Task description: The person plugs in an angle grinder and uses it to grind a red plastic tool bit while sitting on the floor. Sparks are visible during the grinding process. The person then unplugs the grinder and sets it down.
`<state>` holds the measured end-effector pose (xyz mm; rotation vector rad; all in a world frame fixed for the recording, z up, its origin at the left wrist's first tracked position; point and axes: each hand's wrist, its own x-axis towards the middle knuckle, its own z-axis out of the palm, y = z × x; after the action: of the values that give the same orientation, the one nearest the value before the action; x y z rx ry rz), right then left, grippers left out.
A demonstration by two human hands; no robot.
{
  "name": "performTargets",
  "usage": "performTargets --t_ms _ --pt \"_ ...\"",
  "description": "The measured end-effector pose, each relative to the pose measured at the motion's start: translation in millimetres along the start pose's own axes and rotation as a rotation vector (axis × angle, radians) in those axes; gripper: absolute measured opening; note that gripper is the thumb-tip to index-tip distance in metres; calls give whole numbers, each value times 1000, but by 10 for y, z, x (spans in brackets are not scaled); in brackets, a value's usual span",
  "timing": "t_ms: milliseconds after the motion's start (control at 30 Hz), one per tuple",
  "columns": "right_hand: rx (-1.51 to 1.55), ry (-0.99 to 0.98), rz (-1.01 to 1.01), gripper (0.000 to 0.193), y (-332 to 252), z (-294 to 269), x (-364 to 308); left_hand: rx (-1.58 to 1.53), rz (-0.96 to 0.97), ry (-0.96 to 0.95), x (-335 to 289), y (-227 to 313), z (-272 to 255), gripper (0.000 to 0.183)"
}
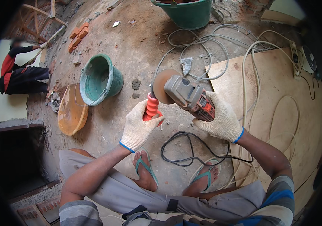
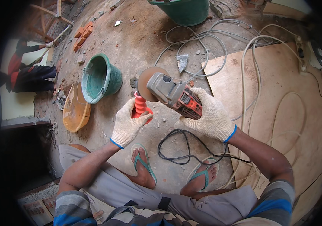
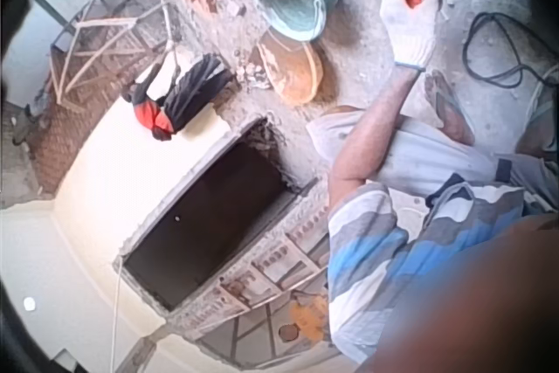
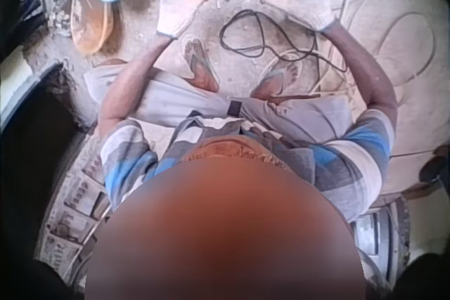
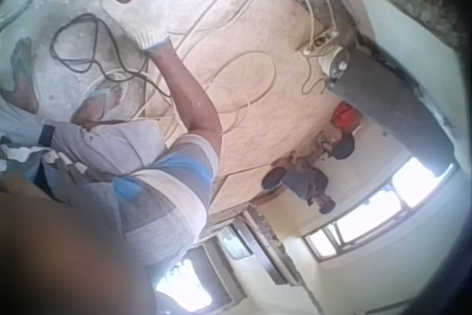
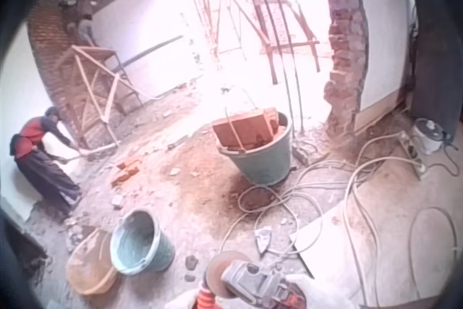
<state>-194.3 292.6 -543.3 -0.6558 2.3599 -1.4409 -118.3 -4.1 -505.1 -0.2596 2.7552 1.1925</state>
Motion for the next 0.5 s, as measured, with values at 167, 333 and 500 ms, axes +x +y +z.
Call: performTargets --t_ms 167,333,500 --pt "-20 9 -14 92 9 8 10 73 24 24 6 -15 9 55" --pt "38 3 31 90 26 14 10 24 14 4 -6 -15 -12 55" --pt "0 0 32 89 -3 -11 -7 41 57 10 -6 -55 -9 52"
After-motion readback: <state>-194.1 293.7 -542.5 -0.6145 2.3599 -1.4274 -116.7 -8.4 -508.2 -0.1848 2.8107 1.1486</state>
